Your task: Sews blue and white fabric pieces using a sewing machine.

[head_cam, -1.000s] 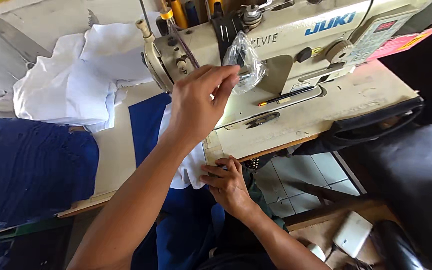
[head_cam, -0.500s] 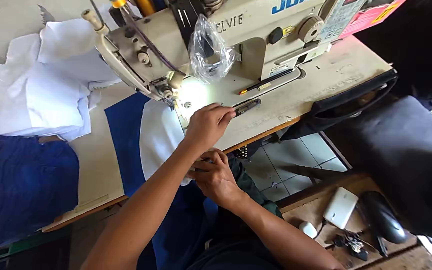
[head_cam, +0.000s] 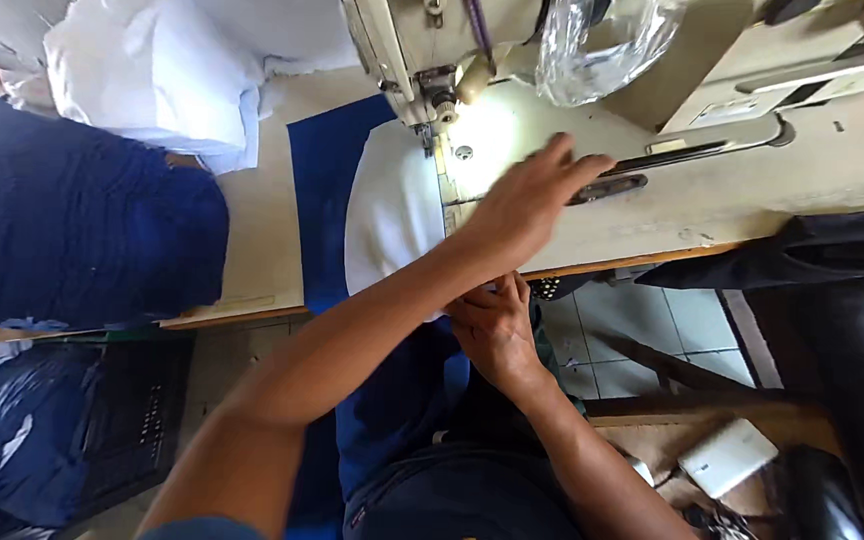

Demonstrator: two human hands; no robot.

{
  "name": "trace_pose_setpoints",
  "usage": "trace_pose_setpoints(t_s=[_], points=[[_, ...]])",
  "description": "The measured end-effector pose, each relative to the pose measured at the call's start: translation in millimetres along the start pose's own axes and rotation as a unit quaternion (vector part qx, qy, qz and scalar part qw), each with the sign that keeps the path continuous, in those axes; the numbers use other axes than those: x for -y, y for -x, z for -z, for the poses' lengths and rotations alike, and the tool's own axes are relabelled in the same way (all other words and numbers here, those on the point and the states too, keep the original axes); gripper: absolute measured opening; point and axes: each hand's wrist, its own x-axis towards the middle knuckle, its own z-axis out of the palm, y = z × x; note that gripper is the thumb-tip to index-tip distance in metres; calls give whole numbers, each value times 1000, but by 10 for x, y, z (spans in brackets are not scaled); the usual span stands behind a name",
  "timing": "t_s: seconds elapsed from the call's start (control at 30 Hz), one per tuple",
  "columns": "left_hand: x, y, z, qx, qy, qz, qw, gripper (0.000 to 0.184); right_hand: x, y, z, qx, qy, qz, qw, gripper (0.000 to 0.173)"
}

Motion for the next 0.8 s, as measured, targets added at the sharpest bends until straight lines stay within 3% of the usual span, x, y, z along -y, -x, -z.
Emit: trace_pose_setpoints(t_s=[0.13, 0.27, 0.4, 0.8], points=[[381, 1204, 805, -64, -56, 49, 995, 33, -3, 11, 36, 20, 1, 5, 1000, 23], [785, 1884, 1183, -119, -154, 87, 977, 26, -6, 7, 45, 22, 0, 10, 1000, 23], [864, 2038, 1144, -121, -198, 80, 969, 23, 5, -10, 59, 21, 6, 9, 1000, 22], [922, 1907, 1035, -86, -205, 40, 974, 23, 7, -17, 64, 27, 4, 6, 1000, 22]])
